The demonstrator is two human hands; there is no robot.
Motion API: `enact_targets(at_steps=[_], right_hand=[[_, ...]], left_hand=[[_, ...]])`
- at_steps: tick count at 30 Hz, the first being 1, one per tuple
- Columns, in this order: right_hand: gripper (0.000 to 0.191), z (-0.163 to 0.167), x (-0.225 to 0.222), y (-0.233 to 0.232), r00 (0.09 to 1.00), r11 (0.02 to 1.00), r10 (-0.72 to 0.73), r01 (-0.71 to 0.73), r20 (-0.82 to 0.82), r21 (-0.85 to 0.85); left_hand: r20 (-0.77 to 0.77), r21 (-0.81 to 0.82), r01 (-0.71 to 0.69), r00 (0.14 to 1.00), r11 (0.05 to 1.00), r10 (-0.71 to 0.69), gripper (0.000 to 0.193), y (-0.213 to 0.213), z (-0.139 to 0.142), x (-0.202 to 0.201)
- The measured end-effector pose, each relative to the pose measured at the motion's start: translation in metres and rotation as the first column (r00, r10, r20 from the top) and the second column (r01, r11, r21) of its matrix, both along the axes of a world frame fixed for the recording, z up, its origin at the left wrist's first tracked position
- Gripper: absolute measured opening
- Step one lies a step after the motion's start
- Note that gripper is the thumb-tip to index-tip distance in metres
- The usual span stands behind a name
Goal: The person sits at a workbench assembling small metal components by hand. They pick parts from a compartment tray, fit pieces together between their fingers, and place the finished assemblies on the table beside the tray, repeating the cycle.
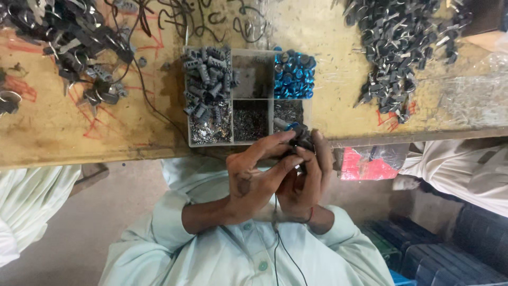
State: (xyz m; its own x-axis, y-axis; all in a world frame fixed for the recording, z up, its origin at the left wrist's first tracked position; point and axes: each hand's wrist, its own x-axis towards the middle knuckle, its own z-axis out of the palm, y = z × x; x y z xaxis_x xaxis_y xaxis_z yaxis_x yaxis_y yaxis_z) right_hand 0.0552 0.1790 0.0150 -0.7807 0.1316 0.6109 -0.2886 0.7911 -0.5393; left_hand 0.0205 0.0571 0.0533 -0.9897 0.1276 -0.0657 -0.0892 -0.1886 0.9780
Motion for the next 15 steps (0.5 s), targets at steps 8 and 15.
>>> enact_targets(at_steps=[8,15], right_hand=[[0.061,0.049,-0.017,0.065,0.677,0.705,0.679,-0.496,0.284,-0.506],[0.046,0.080,-0.018,0.093,0.675,0.905,0.417,-0.247,0.609,-0.346]], left_hand=[[-0.503,-0.325,0.057,0.835,0.944,-0.224,0.029,-0.025,0.000,-0.010],[-0.325,-0.225,0.143,0.922,0.964,-0.212,0.049,-0.009,-0.004,-0.013]])
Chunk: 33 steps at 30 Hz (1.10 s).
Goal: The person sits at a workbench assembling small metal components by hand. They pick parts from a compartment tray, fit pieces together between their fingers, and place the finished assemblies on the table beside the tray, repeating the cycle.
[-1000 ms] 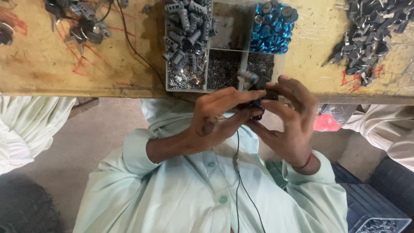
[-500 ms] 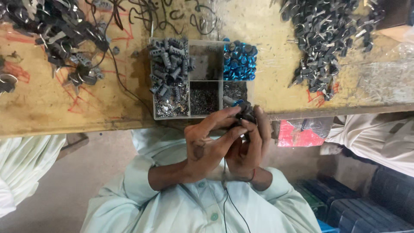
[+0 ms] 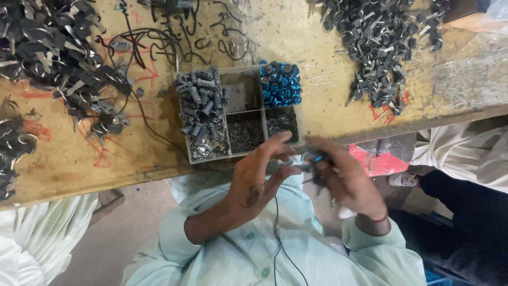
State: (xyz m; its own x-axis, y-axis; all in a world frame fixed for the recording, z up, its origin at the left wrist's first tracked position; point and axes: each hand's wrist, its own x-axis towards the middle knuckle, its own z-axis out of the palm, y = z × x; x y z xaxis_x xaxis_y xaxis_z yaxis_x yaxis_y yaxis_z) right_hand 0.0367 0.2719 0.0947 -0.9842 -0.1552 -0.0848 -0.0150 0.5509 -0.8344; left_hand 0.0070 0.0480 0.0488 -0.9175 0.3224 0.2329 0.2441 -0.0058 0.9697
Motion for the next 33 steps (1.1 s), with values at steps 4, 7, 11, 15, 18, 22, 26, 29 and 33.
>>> enact_targets(at_steps=[4,7,11,15,18,22,26,29,33], right_hand=[[0.045,0.013,-0.028,0.019,0.853,0.851,-0.522,0.517,-0.030,-0.095],[0.042,-0.008,-0.060,0.026,0.869,0.819,-0.384,0.477,-0.313,0.319],[0.020,-0.031,-0.074,0.003,0.921,0.892,-0.075,0.234,-0.383,0.388],[0.016,-0.058,-0.083,-0.051,0.888,0.820,0.454,-0.382,-0.077,0.426],[0.014,-0.082,-0.082,-0.067,0.876,0.764,0.469,-0.338,-0.113,0.550],[0.015,-0.107,-0.077,-0.069,0.836,0.681,0.531,-0.321,-0.141,0.659],[0.016,-0.110,-0.077,-0.069,0.829,0.658,0.546,-0.335,-0.121,0.675],[0.013,-0.104,-0.081,-0.073,0.836,0.666,0.534,-0.326,-0.124,0.671],[0.017,-0.098,-0.083,-0.075,0.833,0.700,0.543,-0.377,-0.109,0.607]], left_hand=[[0.188,-0.153,-0.081,0.976,0.985,0.110,0.037,-0.024,-0.007,-0.007],[0.056,-0.412,-0.152,0.980,0.899,0.191,0.019,-0.060,-0.019,-0.010],[-0.147,-0.723,-0.215,0.977,0.657,0.158,0.018,-0.088,-0.040,-0.013],[-0.174,-0.786,-0.199,0.980,0.585,0.099,0.015,-0.088,-0.055,-0.015],[-0.243,-0.758,-0.195,0.970,0.622,0.009,0.016,-0.090,-0.055,-0.016],[-0.073,-0.856,-0.101,0.995,0.507,0.074,0.014,-0.089,-0.053,-0.017],[-0.132,-0.873,-0.133,0.991,0.470,0.035,0.012,-0.087,-0.054,-0.016],[-0.142,-0.886,-0.130,0.990,0.445,0.008,0.013,-0.089,-0.054,-0.015],[-0.141,-0.869,-0.111,0.990,0.482,-0.027,0.010,-0.091,-0.053,-0.017]])
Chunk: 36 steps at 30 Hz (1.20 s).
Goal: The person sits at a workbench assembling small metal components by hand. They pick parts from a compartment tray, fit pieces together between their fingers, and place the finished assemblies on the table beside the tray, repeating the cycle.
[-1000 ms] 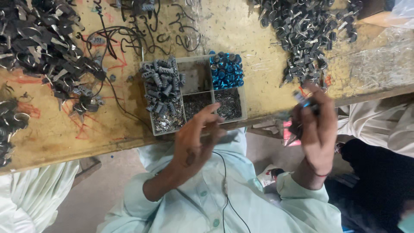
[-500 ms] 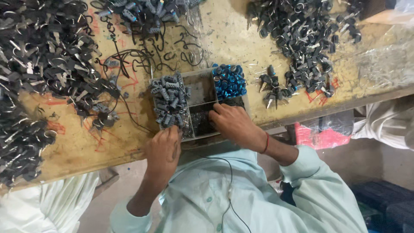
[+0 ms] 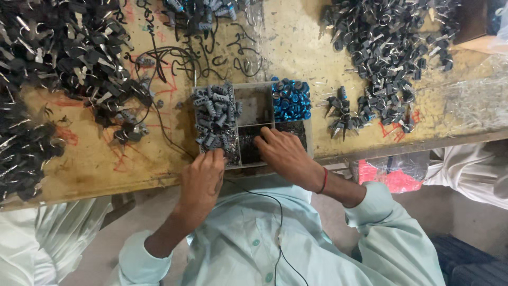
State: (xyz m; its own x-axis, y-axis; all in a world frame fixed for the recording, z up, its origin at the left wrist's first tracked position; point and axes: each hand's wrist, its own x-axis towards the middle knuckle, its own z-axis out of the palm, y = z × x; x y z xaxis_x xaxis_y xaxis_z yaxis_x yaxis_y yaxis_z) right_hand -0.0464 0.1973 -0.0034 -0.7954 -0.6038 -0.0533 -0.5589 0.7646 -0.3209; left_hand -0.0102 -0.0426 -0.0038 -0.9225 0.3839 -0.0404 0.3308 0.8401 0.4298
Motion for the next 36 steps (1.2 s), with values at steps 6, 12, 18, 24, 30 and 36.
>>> enact_targets(at_steps=[6,12,18,24,30,36], right_hand=[[0.014,-0.001,-0.001,0.001,0.996,0.995,-0.091,0.090,0.023,0.045],[0.012,-0.001,-0.001,0.001,0.998,0.998,-0.047,0.045,0.051,0.044],[0.014,-0.001,-0.002,-0.003,1.000,0.999,-0.016,0.015,0.016,0.048],[0.018,0.006,0.001,-0.004,0.989,0.996,-0.093,0.091,0.118,0.022],[0.011,0.013,0.006,0.005,0.883,0.793,-0.086,0.342,0.462,-0.504],[0.015,0.013,0.030,0.014,0.621,0.409,0.268,0.619,0.736,-0.671]], left_hand=[[-0.028,0.005,0.040,0.999,0.999,-0.040,0.019,0.001,0.007,0.000],[-0.002,0.258,-0.170,0.984,0.951,0.176,0.013,0.008,0.011,0.005],[-0.062,0.408,-0.143,0.981,0.902,0.184,0.023,0.003,0.016,0.005],[0.038,0.445,-0.215,0.974,0.870,0.222,0.020,0.001,0.011,0.008],[0.784,0.597,-0.715,0.616,0.364,-0.074,0.014,0.015,-0.009,0.008],[0.630,0.732,-0.672,0.729,-0.110,-0.268,0.023,0.053,-0.015,0.011]])
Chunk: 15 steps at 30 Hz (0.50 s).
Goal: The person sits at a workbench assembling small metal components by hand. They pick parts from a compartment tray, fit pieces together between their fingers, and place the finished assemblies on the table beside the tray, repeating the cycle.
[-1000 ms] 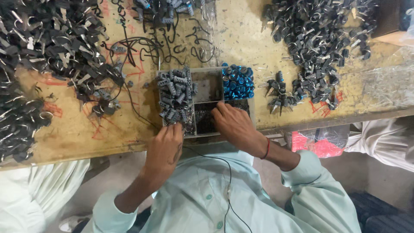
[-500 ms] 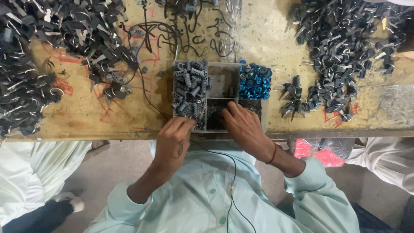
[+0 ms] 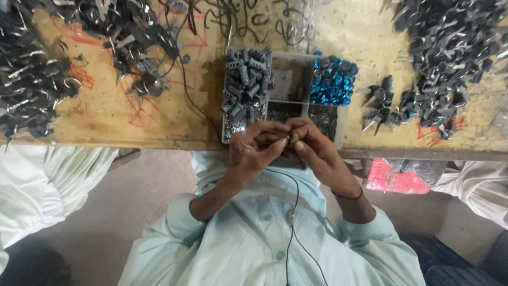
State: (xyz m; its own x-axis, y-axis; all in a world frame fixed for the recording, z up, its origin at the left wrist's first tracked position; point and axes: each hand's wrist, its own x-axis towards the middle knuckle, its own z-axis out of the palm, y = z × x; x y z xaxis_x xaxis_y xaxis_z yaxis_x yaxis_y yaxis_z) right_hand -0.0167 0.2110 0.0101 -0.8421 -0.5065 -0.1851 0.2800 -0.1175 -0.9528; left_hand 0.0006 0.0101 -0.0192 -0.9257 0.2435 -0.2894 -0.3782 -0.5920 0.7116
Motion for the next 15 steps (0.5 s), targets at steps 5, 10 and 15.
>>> enact_targets(at_steps=[5,10,15], right_hand=[[0.017,-0.002,0.005,0.004,0.999,0.999,-0.024,0.026,0.038,-0.044],[0.019,0.001,-0.001,0.006,0.999,0.999,0.033,-0.033,-0.043,-0.002],[0.007,0.009,0.000,0.005,0.964,0.976,0.064,-0.007,-0.257,0.218]], left_hand=[[-0.093,-0.005,0.053,0.994,0.999,-0.054,0.018,0.004,0.006,0.002],[-0.191,-0.062,0.053,0.980,0.997,-0.064,0.021,0.002,0.012,0.002],[-0.320,-0.274,0.023,0.941,0.962,-0.113,0.018,-0.002,0.017,-0.003]])
